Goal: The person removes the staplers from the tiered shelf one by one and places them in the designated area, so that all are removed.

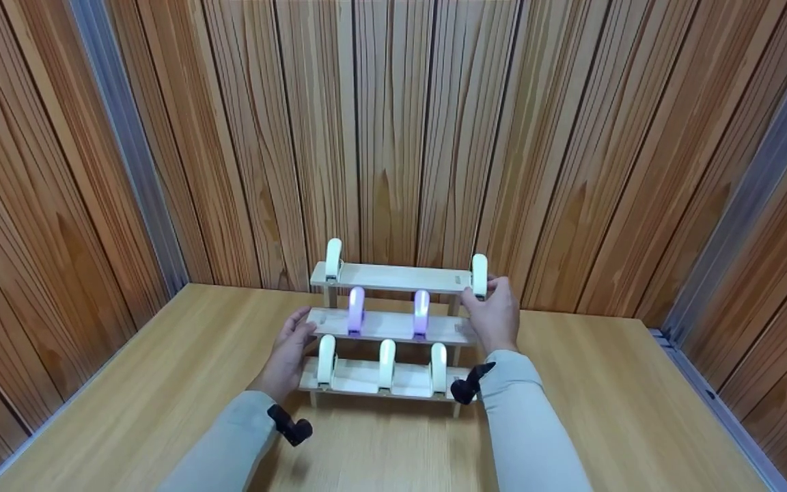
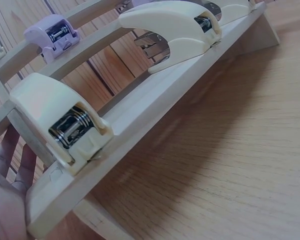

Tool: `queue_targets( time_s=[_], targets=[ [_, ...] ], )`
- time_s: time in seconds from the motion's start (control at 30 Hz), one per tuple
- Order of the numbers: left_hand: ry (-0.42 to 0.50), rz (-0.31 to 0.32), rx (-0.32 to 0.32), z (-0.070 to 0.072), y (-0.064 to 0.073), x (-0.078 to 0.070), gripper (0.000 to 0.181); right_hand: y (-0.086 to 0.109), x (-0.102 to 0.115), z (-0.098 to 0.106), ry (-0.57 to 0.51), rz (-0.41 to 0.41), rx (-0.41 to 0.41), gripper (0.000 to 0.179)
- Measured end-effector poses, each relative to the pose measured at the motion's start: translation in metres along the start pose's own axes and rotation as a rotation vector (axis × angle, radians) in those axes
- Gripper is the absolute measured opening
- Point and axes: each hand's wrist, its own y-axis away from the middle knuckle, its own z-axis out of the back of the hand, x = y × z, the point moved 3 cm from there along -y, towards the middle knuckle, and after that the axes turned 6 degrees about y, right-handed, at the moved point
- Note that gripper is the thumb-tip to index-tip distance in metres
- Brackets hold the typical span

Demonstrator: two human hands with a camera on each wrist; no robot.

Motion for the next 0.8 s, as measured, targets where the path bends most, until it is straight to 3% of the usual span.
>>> queue_targets(
  time_s=[0.27, 0.8],
  targets=[
    [-0.007, 0.042, -0.034, 0.000, -0.004, 0.002, 0.054, 0.003, -0.014, 0.013, -0.010, -0.013, 0.002, 0.047],
    [-0.032, 0.002, -0.013, 0.000, -0.003, 0.004, 0.054, 0.009, -0.051, 0.026, 0.033, -0.008, -0.011, 0.051]
  ],
)
